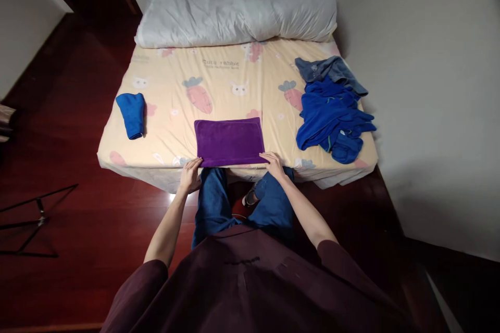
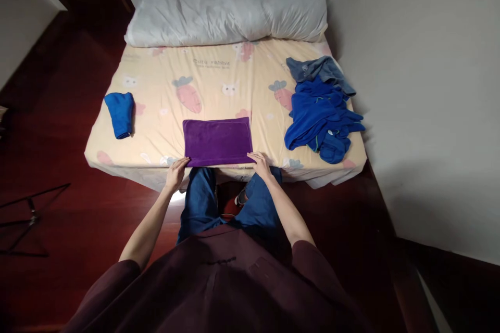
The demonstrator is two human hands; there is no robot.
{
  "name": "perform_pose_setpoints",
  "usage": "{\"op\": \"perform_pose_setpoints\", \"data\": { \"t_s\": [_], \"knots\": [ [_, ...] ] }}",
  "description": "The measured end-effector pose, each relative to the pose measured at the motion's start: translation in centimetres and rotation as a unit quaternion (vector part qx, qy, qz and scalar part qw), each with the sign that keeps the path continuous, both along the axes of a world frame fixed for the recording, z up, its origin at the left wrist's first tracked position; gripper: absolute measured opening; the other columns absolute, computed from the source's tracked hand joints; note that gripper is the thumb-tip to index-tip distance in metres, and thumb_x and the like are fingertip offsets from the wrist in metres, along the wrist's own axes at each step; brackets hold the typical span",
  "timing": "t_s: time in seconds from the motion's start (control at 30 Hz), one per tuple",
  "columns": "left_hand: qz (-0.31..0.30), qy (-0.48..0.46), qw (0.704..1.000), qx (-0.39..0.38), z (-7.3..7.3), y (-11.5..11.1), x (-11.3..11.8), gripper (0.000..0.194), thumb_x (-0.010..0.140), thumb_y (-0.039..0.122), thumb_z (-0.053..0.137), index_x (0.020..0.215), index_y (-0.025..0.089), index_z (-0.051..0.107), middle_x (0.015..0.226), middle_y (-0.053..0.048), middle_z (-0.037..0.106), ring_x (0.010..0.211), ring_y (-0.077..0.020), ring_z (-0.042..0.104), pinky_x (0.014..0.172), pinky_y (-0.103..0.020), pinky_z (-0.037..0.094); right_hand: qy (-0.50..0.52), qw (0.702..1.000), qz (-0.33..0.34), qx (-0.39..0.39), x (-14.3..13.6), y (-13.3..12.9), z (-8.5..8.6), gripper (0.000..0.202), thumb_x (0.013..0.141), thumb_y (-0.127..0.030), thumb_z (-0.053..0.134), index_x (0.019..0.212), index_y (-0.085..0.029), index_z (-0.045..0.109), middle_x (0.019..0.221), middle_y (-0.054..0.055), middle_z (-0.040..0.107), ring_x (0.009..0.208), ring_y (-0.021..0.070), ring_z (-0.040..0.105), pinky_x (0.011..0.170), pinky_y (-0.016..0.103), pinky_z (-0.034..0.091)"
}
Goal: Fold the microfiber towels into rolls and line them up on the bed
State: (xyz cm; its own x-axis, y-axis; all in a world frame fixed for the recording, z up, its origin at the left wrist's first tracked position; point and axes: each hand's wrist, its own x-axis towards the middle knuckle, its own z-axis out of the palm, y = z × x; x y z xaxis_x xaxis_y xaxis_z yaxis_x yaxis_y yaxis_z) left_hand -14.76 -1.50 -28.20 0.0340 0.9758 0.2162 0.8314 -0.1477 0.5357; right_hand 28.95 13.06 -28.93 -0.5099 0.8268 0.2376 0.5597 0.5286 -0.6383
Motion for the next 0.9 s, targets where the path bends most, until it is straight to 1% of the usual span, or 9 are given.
{"op": "perform_pose_setpoints", "data": {
  "t_s": [0.13,0.23,0.33,0.4,0.47,0.57,0.73,0.83,0.9],
  "knots": [
    [0.117,-0.104,0.988,-0.001,0.3,1.3,0.7,0.039,0.09,0.016,0.044,0.118,0.019,0.071,0.115,-0.013,0.073,0.114,-0.0272,0.065,0.1,-0.044,0.053,0.071,0.991,-0.099,-0.056,-0.7,0.5,-0.7,0.046,0.076,-0.008,0.055,0.112,-0.023,0.078,0.109,0.009,0.071,0.103,0.0234,0.067,0.093,0.04,0.058],
    [0.183,-0.124,0.975,-0.015,0.9,2.4,0.7,0.028,0.096,0.033,0.049,0.103,0.017,0.071,0.095,-0.012,0.071,0.095,-0.0274,0.065,0.086,-0.041,0.054,0.113,0.979,-0.147,-0.079,-1.1,1.2,-1.2,0.02,0.085,-0.027,0.061,0.094,-0.019,0.076,0.095,0.008,0.066,0.088,0.0227,0.064,0.084,0.038,0.058],
    [0.222,-0.143,0.964,-0.034,1.5,3.3,0.6,0.035,0.098,0.046,0.049,0.095,0.019,0.069,0.086,-0.01,0.068,0.082,-0.0243,0.062,0.079,-0.037,0.05,0.131,0.97,-0.177,-0.1,-1.4,1.8,-1.4,0.033,0.091,-0.05,0.059,0.077,-0.02,0.066,0.074,0.003,0.058,0.073,0.02,0.057,0.073,0.033,0.053],
    [0.225,-0.163,0.959,-0.052,1.7,3.8,0.5,0.039,0.099,0.051,0.047,0.093,0.019,0.068,0.083,-0.008,0.068,0.076,-0.0219,0.061,0.073,-0.034,0.047,0.136,0.966,-0.181,-0.123,-1.7,2.0,-1.4,0.042,0.091,-0.059,0.055,0.076,-0.021,0.062,0.066,0.0,0.055,0.065,0.0182,0.053,0.067,0.031,0.049],
    [0.219,-0.178,0.957,-0.07,1.8,4.1,0.4,0.042,0.098,0.054,0.046,0.09,0.018,0.068,0.08,-0.007,0.067,0.072,-0.0204,0.059,0.068,-0.032,0.044,0.139,0.963,-0.184,-0.143,-1.8,2.1,-1.3,0.046,0.089,-0.065,0.053,0.078,-0.021,0.062,0.066,0.001,0.057,0.063,0.0177,0.053,0.064,0.029,0.046],
    [0.22,-0.173,0.956,-0.085,1.8,4.1,0.2,0.045,0.097,0.056,0.046,0.085,0.018,0.067,0.076,-0.007,0.067,0.07,-0.0205,0.06,0.065,-0.031,0.043,0.134,0.96,-0.194,-0.153,-2.0,2.3,-1.1,0.05,0.085,-0.068,0.053,0.078,-0.02,0.063,0.068,0.003,0.062,0.064,0.0188,0.056,0.063,0.029,0.045],
    [0.223,-0.148,0.959,-0.096,1.5,4.1,0.0,0.044,0.096,0.055,0.046,0.083,0.019,0.068,0.076,-0.009,0.07,0.076,-0.0226,0.066,0.071,-0.032,0.048,0.121,0.959,-0.207,-0.154,-2.1,2.5,-0.7,0.05,0.083,-0.068,0.056,0.067,-0.021,0.06,0.059,0.002,0.059,0.06,0.0184,0.055,0.06,0.029,0.043],
    [0.23,-0.135,0.958,-0.106,1.3,4.2,0.1,0.043,0.096,0.054,0.046,0.083,0.019,0.067,0.077,-0.009,0.071,0.078,-0.0239,0.068,0.074,-0.033,0.05,0.104,0.959,-0.217,-0.151,-2.2,2.5,-0.4,0.048,0.084,-0.064,0.06,0.066,-0.02,0.061,0.059,0.003,0.061,0.062,0.0206,0.059,0.062,0.031,0.047],
    [0.239,-0.138,0.955,-0.111,1.5,4.1,0.2,0.04,0.095,0.053,0.049,0.087,0.019,0.067,0.08,-0.01,0.072,0.078,-0.0244,0.069,0.075,-0.035,0.052,0.079,0.961,-0.221,-0.149,-2.2,2.4,0.0,0.042,0.086,-0.058,0.06,0.072,-0.019,0.066,0.063,0.006,0.066,0.064,0.0231,0.064,0.066,0.033,0.051]
  ]
}}
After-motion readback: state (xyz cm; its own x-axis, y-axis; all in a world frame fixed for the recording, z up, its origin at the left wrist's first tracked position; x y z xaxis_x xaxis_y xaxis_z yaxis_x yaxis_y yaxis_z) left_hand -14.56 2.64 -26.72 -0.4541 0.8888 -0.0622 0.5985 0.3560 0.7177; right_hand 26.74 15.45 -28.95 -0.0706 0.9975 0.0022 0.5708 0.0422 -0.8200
